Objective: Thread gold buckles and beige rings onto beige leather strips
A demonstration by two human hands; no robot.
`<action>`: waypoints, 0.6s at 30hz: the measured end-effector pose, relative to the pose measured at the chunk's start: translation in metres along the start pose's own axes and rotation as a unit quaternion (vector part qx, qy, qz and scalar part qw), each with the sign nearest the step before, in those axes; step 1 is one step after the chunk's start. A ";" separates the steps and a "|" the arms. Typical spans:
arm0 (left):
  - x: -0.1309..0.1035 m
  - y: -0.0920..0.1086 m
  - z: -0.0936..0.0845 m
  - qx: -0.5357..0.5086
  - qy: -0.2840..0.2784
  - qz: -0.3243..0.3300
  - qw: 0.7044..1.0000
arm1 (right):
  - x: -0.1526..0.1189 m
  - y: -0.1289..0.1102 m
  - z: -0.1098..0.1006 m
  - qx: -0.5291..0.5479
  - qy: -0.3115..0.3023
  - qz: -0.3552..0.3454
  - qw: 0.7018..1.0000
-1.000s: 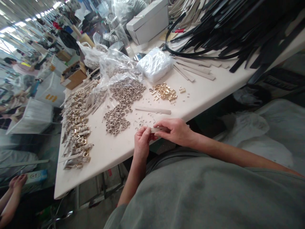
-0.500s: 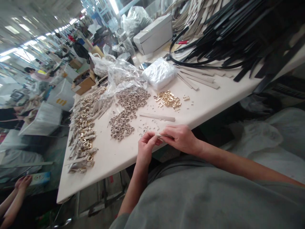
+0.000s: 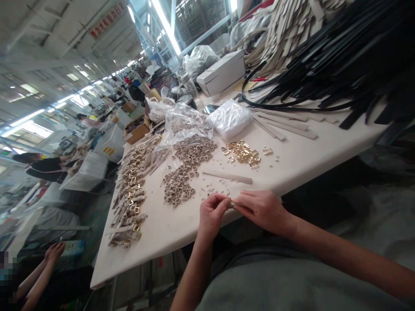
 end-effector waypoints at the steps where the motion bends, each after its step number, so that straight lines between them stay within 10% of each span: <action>1: 0.000 -0.001 0.000 -0.001 0.001 -0.007 1.000 | -0.001 0.000 0.000 0.001 -0.001 0.001 1.000; 18: -0.001 -0.008 0.000 -0.013 -0.040 -0.088 0.995 | -0.003 0.000 0.000 -0.018 -0.011 -0.015 1.000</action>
Point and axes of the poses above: each hand's wrist, its own x-axis towards the middle knuckle, its own z-axis out of the palm, y = z × x, the point moved 2 cm from there along x, towards the middle knuckle, and after that the axes turned 12 degrees about y, right-handed, at the moved point
